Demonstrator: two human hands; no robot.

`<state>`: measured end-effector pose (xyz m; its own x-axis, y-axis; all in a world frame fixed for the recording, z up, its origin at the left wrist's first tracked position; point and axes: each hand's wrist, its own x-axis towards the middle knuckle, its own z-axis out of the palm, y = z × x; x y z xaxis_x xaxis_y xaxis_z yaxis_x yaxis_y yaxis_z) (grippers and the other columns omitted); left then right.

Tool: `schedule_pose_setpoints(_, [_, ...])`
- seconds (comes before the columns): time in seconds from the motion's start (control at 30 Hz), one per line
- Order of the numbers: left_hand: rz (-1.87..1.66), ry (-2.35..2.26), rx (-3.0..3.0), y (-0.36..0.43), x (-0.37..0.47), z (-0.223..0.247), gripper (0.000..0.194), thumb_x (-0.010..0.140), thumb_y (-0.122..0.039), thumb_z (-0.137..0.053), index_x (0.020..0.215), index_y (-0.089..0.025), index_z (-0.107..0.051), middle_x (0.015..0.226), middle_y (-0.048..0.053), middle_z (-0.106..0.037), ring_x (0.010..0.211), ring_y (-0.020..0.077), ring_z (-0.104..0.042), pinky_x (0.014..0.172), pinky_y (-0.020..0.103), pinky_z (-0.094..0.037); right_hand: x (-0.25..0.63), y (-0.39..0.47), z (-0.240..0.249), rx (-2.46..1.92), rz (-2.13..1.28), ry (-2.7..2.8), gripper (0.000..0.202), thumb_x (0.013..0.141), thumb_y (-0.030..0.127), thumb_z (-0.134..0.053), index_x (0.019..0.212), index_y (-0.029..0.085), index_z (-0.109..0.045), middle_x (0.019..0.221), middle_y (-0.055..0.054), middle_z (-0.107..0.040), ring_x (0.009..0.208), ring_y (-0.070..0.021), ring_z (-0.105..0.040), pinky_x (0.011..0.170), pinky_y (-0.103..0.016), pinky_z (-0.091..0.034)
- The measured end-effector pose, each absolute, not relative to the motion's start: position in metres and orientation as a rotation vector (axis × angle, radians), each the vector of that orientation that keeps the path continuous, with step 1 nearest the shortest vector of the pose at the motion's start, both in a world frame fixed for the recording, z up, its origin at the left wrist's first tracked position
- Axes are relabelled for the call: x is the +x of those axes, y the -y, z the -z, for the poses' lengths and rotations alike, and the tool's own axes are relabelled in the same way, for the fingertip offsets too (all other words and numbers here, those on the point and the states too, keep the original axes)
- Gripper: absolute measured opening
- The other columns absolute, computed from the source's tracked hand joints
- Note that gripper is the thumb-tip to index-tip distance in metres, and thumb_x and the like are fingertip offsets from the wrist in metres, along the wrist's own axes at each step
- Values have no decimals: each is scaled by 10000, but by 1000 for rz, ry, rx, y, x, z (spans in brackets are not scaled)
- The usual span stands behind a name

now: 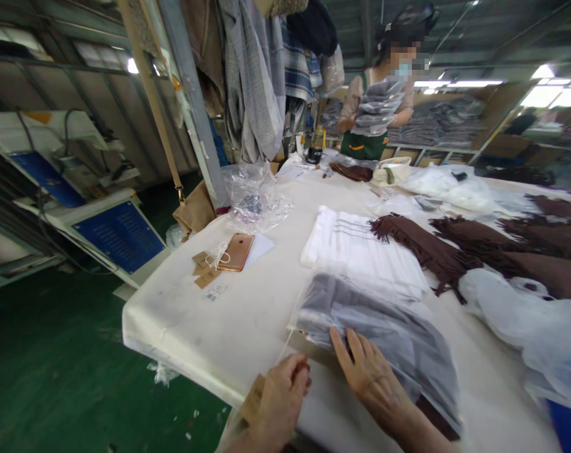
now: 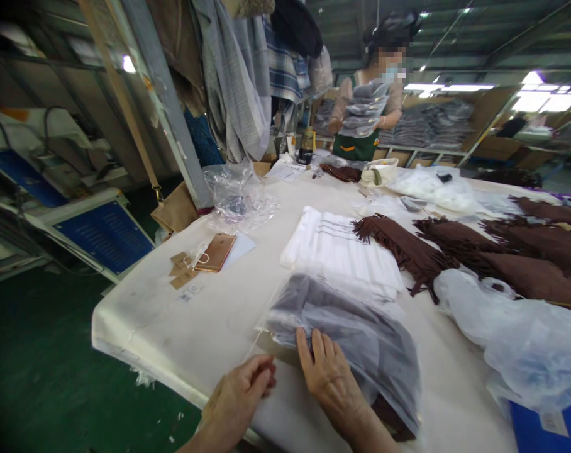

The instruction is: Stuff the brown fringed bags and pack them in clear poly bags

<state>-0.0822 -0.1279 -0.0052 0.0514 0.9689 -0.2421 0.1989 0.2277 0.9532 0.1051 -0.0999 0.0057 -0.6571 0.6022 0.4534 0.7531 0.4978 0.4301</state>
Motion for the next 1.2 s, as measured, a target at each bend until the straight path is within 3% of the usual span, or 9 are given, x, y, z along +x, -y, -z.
schedule_pose_setpoints(0.07, [-865,-1282,657,130,-67,4,305,749,-303,-537,993,-121,-553,854,90,-624,729,193,-626,669,309,-501,111,96,-7,-1171,821,2513,463,774,-17,-329,1186,73,-519,964,-165,-640,820,-213,-615,676,-309,-541])
schedule_pose_setpoints(0.17, [-994,-1119,348,121,-45,-3,397,649,-330,-610,973,-111,-545,851,87,-624,736,193,-625,646,291,-504,117,92,-5,-1159,696,2516,479,770,-9,-328,1209,85,-494,976,-154,-638,829,-204,-619,677,-293,-549])
schedule_pose_setpoints(0.33, [-1032,-1163,239,98,-21,-13,276,701,-222,-506,968,-162,-545,740,27,-624,522,152,-581,441,233,-414,119,86,-4,-1096,603,2467,429,786,13,-320,1161,65,-521,919,-156,-639,796,-215,-634,654,-300,-560])
schedule_pose_setpoints(0.47, [-1020,-1175,166,86,-7,-8,216,722,-147,-448,898,-155,-573,604,15,-607,404,131,-520,413,225,-362,120,86,-7,-1057,616,2449,425,795,17,-302,1139,66,-546,902,-161,-639,788,-218,-634,649,-299,-554])
schedule_pose_setpoints(0.7, [-1087,-1127,133,91,0,2,161,657,-263,-567,791,-176,-594,713,51,-649,635,206,-611,596,311,-475,121,104,-4,-1046,845,2539,469,836,24,-253,1203,83,-539,1071,-172,-625,949,-246,-603,761,-355,-518])
schedule_pose_setpoints(0.83, [-1062,-1063,193,106,-5,4,289,495,-329,-704,699,-171,-574,661,79,-645,644,229,-617,616,323,-474,123,96,-3,-995,831,2562,477,878,50,-199,1198,92,-550,1086,-156,-629,952,-228,-598,794,-347,-493])
schedule_pose_setpoints(0.97, [-1012,-1082,198,114,-15,9,408,425,-392,-751,694,-147,-568,655,83,-654,606,220,-625,593,316,-484,120,85,-2,-943,764,2549,481,908,78,-170,1176,101,-569,1081,-151,-637,955,-227,-596,801,-347,-482])
schedule_pose_setpoints(1.1, [-970,-1100,179,122,-29,19,484,441,-409,-809,772,-143,-577,691,76,-681,631,212,-652,585,285,-497,112,87,1,-903,679,2550,470,924,96,-178,1190,120,-564,1089,-136,-640,972,-218,-588,826,-342,-473])
schedule_pose_setpoints(1.2, [-774,-1065,297,136,-46,27,426,560,-472,-778,756,-151,-579,739,100,-694,703,235,-676,617,286,-519,109,93,1,-936,633,2533,467,929,100,-183,1209,138,-555,1108,-131,-632,983,-214,-584,831,-347,-475])
